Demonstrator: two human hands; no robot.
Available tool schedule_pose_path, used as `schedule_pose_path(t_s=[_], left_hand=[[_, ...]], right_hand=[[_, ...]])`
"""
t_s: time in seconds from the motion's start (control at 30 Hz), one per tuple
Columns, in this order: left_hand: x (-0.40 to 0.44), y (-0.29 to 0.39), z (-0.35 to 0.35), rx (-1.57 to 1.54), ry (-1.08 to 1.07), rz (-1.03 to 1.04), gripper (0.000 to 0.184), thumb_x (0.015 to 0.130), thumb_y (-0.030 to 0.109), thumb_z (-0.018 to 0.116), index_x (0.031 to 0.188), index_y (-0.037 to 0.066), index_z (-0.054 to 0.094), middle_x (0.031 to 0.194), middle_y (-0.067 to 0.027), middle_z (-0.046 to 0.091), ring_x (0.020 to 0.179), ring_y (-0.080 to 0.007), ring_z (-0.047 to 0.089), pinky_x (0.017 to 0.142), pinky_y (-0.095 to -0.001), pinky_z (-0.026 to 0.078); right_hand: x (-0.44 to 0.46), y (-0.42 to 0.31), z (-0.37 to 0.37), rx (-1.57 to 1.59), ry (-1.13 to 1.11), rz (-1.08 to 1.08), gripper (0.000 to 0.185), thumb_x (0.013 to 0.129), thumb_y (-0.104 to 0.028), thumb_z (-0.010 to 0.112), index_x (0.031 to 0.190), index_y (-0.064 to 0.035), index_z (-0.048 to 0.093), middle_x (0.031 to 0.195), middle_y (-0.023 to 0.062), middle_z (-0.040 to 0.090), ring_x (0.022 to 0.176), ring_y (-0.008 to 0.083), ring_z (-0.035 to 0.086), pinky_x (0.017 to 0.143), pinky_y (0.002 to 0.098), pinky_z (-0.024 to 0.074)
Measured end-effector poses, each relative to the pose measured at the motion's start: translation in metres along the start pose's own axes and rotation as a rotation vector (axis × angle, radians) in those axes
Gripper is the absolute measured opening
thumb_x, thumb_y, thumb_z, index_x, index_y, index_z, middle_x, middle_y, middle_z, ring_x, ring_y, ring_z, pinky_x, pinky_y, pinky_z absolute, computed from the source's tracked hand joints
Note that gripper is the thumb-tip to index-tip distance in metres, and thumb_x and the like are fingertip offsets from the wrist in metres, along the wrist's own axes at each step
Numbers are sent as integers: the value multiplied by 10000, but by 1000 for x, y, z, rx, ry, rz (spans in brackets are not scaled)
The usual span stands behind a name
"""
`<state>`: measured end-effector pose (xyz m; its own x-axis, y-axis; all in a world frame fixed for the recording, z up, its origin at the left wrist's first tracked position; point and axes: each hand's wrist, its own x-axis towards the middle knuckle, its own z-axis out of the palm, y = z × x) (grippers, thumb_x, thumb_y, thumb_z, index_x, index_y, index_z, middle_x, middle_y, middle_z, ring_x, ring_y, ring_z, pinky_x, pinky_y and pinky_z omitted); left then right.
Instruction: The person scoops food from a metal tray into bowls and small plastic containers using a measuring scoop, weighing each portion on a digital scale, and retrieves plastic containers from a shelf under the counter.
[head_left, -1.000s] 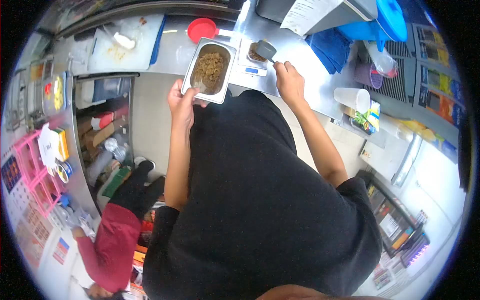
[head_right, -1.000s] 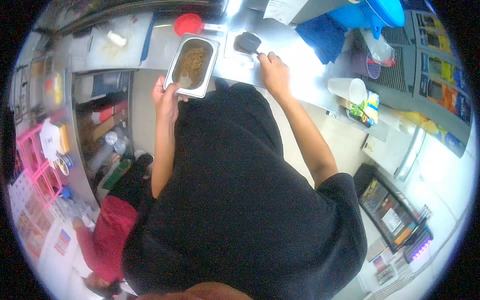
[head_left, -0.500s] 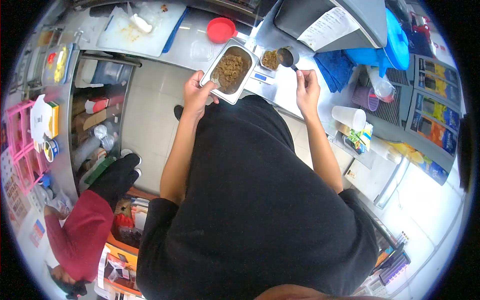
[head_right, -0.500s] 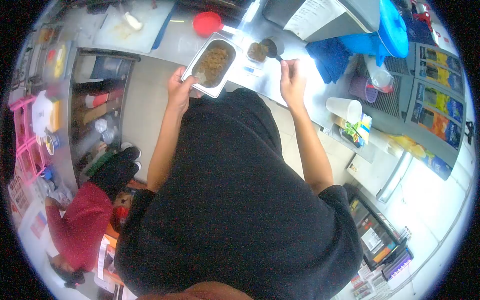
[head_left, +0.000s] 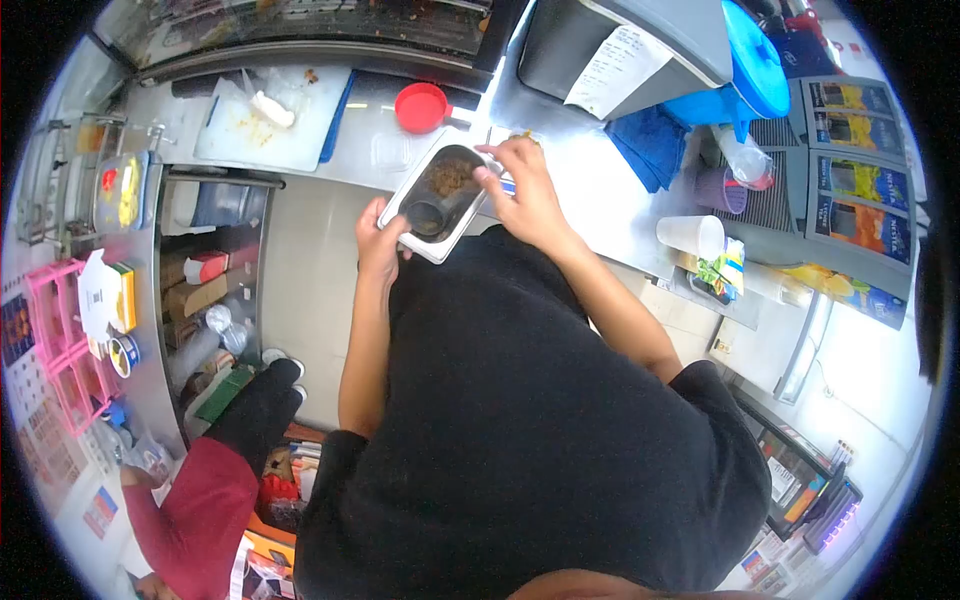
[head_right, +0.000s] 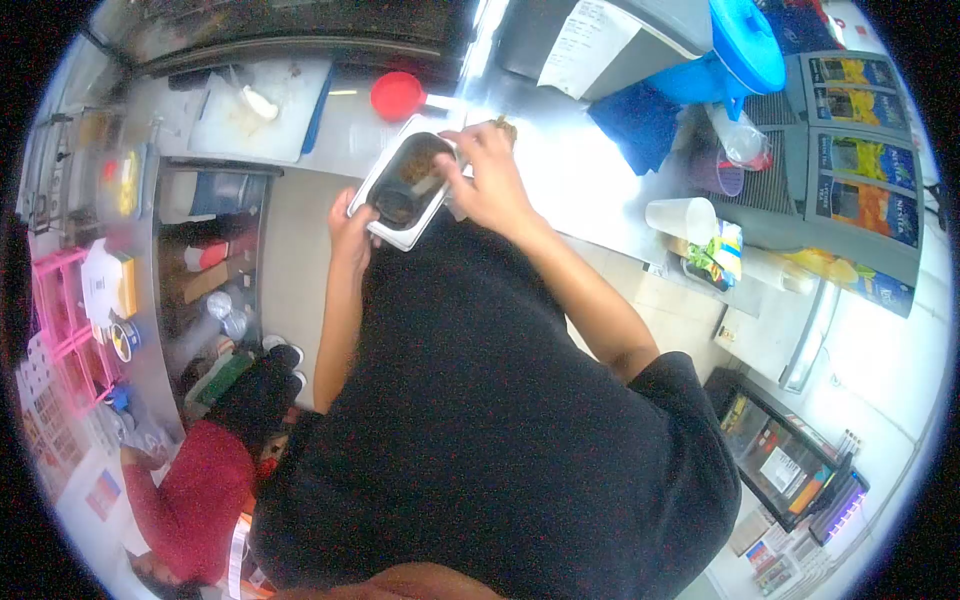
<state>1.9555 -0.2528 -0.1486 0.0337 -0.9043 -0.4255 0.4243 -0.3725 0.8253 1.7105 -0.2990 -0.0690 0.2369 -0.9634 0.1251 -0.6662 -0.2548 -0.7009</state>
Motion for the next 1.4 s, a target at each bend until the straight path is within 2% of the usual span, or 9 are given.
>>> schedule_pose_path(t_s=[0.07,0.17,0.2,0.3,0.63,0.83,1.13,1.23,1.4], left_hand=[[-8,0,-15,-32,42,-23,183,785,-41,610,788,95,489,681,-22,559,454,-105,520,343,-251,394],[-24,6,-39,-80,99,-25,221,768,-50,599,780,114,452,679,-13,543,442,-95,499,331,-247,383],[-31,8,-47,-83,109,-14,232,763,-55,594,776,118,440,680,-11,541,440,-94,496,330,-248,386],[-45,10,-74,-98,133,13,246,751,-65,582,763,124,423,677,-10,536,434,-100,493,328,-254,402],[-72,18,-106,-161,309,48,206,755,-60,587,771,109,470,706,-22,584,461,-93,514,342,-243,409],[-65,21,-99,-130,277,12,215,762,-69,588,769,107,465,717,-30,601,469,-95,530,342,-244,425],[-49,8,-96,-101,153,21,174,775,-26,606,890,92,553,775,-34,640,489,-93,557,341,-231,414],[-47,18,-82,-105,191,-3,212,765,-63,595,772,105,466,720,-38,609,474,-94,537,338,-243,428],[-45,22,-76,-71,187,-12,219,767,-58,598,776,113,461,711,-32,603,470,-94,534,337,-245,425]], right_hand=[[9,33,-4,-53,135,14,496,847,-216,739,1306,-66,625,1306,220,586,1248,389,506,1043,479,409],[20,69,-35,-307,37,-96,804,767,-264,802,1482,-99,474,1370,232,543,1276,423,483,1075,517,392],[22,83,-38,-497,-115,-77,1037,692,-309,858,1564,-90,341,1399,244,520,1284,430,480,1091,535,379],[34,103,-31,-469,-339,-14,1130,649,-319,886,1576,-58,296,1378,265,532,1285,438,485,1091,545,372],[26,113,-11,-134,-296,98,1339,594,-268,975,1619,-84,133,1213,234,614,1125,370,599,1034,459,461],[18,110,-3,-156,-168,149,1369,585,-313,990,1618,-83,121,1218,213,617,1178,374,567,1075,476,421],[13,125,3,215,65,257,1253,620,-357,977,1578,-36,234,1238,116,664,1208,296,578,1099,461,375],[15,126,0,229,67,226,1111,693,-272,939,1568,-70,286,1161,48,688,1175,201,599,1010,429,427],[15,136,-11,500,45,326,857,799,-181,839,1520,-60,392,1053,35,717,1109,169,621,1036,381,414]])
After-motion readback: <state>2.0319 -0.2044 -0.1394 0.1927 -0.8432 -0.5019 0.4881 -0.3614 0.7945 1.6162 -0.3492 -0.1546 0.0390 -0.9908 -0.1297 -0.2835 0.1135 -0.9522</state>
